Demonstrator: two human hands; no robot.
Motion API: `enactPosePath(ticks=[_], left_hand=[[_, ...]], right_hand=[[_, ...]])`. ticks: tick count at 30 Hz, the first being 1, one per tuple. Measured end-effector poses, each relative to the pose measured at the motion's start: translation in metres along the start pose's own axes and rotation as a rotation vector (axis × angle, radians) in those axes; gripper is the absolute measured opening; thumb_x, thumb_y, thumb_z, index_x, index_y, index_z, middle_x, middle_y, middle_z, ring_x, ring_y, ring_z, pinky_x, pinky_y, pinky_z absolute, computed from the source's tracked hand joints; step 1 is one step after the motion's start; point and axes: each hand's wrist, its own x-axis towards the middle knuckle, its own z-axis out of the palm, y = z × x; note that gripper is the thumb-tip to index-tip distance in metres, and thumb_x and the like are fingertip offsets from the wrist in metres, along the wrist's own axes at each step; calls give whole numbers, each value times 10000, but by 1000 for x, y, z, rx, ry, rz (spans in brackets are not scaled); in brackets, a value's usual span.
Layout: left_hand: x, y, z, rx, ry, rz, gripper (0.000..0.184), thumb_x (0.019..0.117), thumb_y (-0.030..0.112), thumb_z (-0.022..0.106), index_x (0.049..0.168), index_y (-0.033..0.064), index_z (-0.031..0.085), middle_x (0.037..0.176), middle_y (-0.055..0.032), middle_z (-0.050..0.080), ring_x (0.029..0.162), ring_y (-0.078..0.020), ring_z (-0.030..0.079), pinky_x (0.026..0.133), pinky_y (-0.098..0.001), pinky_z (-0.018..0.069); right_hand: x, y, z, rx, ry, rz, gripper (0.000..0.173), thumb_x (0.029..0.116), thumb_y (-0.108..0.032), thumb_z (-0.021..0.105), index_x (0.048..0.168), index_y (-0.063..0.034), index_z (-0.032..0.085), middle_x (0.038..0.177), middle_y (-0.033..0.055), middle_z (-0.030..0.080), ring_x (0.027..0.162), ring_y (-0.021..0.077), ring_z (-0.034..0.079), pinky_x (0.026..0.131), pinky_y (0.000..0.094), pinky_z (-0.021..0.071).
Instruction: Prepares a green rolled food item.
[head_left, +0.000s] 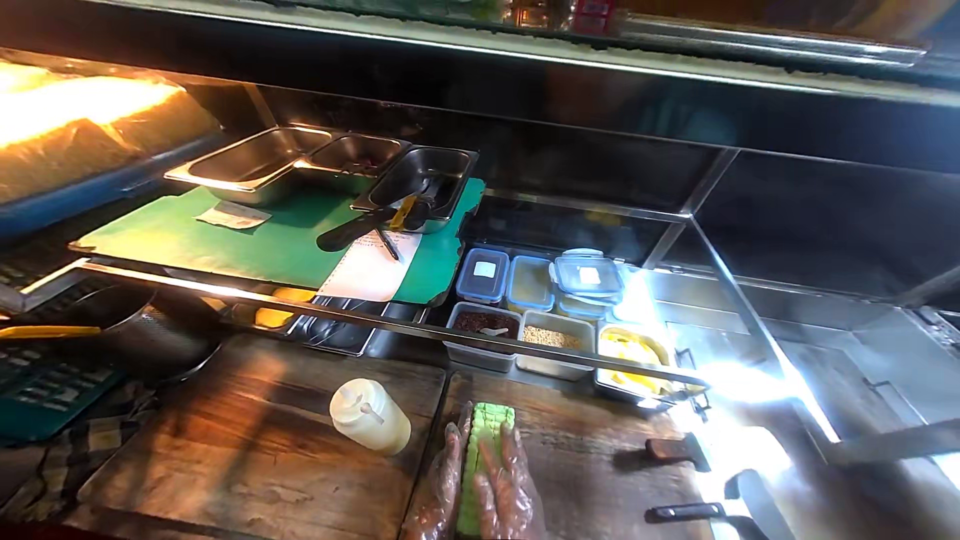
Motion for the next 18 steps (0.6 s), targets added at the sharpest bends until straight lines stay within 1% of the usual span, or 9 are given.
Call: enactPosePath(ticks=[2,4,7,8,10,12,14,16,18], left_hand=[[-1,-1,2,9,26,-2,721,1091,569,192,1604,86,344,1647,-26,380,1511,-100,340,1269,-320,266],[-4,2,4,37,72,-18,729,1087,575,204,1587,72,373,1630,-39,406,1499,-94,358,1262,-312,276],[-1,2,1,59,33,-19,766,1075,607,166,1609,83,328,1657,-41,359,1522,-114,321,1276,-343,254],[-1,4,2,73,45,-33,754,1078,599,164,1606,90,340,1651,-38,372,1516,-109,334,1271,-339,269],[-3,2,4,102,95,-58,753,1077,602,193,1587,78,373,1621,-57,416,1488,-101,379,1249,-315,305],[-2,-7,-1,54,72,-37,748,1076,608,217,1588,87,378,1628,-44,409,1494,-108,370,1253,-323,300],[0,-11,-4,25,16,-5,746,1076,612,213,1595,99,371,1640,-25,392,1510,-115,346,1267,-339,272],[1,-7,0,36,31,-2,758,1077,608,198,1588,78,375,1632,-38,404,1504,-110,355,1264,-329,276],[-1,0,3,42,63,-21,749,1083,588,204,1574,53,387,1620,-52,420,1493,-97,367,1255,-305,283]], right_hand=[[17,14,3,23,61,-21,522,1053,-425,458,1478,-150,582,1669,205,284,1573,357,208,1290,518,223],[22,19,3,76,-4,-14,508,1061,-423,458,1485,-171,577,1689,179,247,1586,323,172,1297,508,186],[16,20,3,263,92,33,503,1056,-342,476,1495,-107,552,1673,201,276,1534,294,335,1231,467,365],[13,22,5,273,94,66,503,1050,-345,484,1495,-122,555,1682,207,246,1546,305,306,1238,468,350],[11,22,7,151,-21,55,482,1041,-389,506,1475,-198,590,1705,214,154,1581,329,189,1279,483,265],[10,14,8,36,2,-3,426,1050,-422,489,1377,-229,684,1691,204,221,1582,354,176,1290,524,216],[8,8,8,59,80,37,388,1041,-402,508,1293,-216,737,1676,208,263,1576,357,197,1284,515,236],[9,13,9,70,53,45,405,1044,-409,503,1351,-234,701,1687,229,209,1581,382,154,1286,528,214],[8,13,6,239,22,37,412,1053,-349,505,1371,-154,681,1684,221,226,1577,340,203,1279,490,261]])
